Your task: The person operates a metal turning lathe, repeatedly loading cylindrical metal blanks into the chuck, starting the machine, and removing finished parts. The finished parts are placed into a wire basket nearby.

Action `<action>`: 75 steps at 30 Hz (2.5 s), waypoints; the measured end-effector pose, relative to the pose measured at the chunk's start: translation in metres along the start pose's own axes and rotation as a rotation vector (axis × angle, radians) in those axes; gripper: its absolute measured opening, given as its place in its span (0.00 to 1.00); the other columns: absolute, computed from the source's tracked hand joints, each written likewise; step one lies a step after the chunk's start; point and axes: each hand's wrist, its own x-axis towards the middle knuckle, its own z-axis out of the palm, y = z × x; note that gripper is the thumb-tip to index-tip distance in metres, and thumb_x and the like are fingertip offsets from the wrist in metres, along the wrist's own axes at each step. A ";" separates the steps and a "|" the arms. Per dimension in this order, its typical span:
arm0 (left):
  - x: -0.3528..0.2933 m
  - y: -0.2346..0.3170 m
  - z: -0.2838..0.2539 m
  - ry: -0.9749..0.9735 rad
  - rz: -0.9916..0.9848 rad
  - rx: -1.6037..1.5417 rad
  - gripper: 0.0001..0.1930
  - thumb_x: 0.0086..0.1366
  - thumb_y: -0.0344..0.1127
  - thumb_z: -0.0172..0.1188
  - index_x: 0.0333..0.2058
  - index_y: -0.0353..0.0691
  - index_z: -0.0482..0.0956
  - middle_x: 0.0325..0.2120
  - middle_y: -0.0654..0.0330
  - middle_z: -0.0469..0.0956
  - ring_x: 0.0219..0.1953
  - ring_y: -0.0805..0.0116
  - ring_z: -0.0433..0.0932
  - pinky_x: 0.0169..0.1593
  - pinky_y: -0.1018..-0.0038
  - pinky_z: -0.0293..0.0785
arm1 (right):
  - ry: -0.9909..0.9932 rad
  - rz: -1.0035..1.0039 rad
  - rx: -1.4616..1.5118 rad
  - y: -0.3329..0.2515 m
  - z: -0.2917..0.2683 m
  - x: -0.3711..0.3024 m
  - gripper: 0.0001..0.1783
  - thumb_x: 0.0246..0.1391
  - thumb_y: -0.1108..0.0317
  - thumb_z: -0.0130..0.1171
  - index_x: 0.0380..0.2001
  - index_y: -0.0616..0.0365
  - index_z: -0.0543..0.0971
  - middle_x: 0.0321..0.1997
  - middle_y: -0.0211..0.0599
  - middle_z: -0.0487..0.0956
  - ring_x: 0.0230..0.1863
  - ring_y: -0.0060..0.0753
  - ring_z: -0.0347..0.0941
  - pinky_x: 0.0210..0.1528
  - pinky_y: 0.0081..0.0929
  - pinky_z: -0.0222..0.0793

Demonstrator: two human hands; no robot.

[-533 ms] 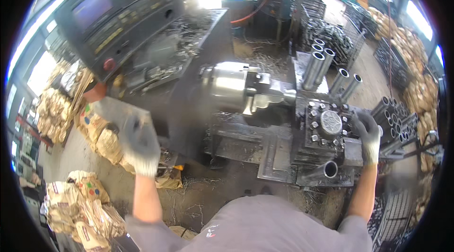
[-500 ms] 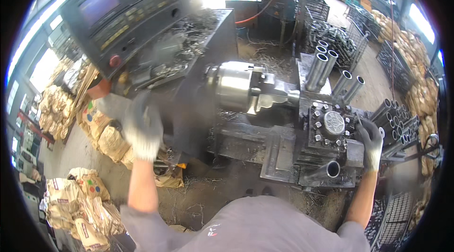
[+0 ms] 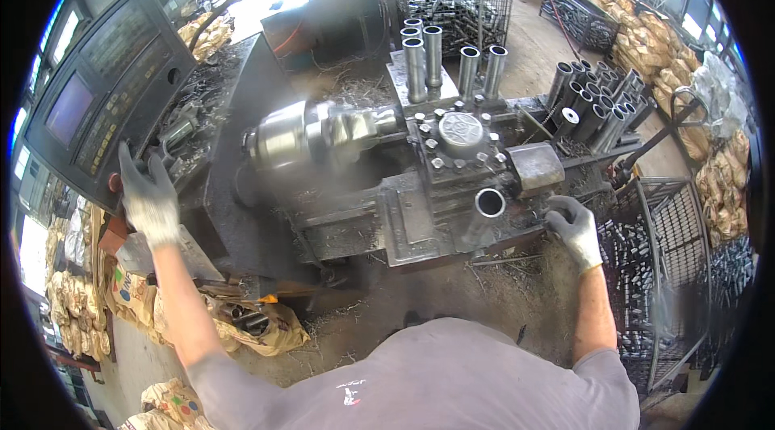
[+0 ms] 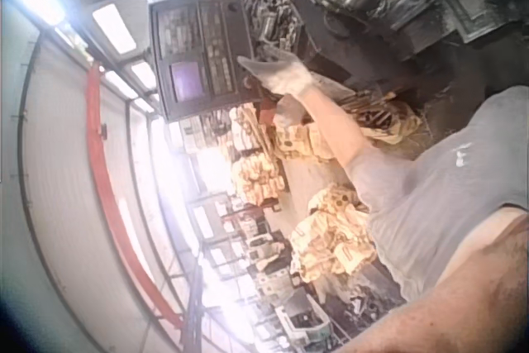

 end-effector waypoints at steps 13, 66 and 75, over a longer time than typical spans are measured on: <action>-0.384 0.282 -0.264 -1.236 -1.159 -0.598 0.16 0.70 0.43 0.66 0.50 0.42 0.88 0.36 0.51 0.90 0.39 0.58 0.90 0.48 0.64 0.84 | -0.483 -0.342 -0.215 -0.006 0.070 0.026 0.46 0.50 0.62 0.79 0.71 0.62 0.72 0.58 0.52 0.87 0.58 0.39 0.85 0.62 0.36 0.79; -0.535 0.902 -0.793 2.207 -1.104 2.032 0.24 0.79 0.57 0.57 0.52 0.39 0.83 0.36 0.61 0.80 0.33 0.71 0.74 0.37 0.72 0.73 | -3.222 -1.699 1.850 -0.239 0.049 -1.168 0.19 0.53 0.63 0.73 0.48 0.55 0.88 0.54 0.46 0.88 0.55 0.49 0.86 0.58 0.41 0.83; -0.600 0.677 -0.921 1.327 -1.289 2.340 0.21 0.74 0.34 0.63 0.60 0.31 0.77 0.49 0.48 0.85 0.53 0.57 0.82 0.62 0.63 0.77 | -2.512 -3.559 -0.477 -0.153 -0.093 -1.240 0.36 0.47 0.37 0.75 0.50 0.53 0.89 0.44 0.48 0.89 0.43 0.46 0.85 0.47 0.41 0.79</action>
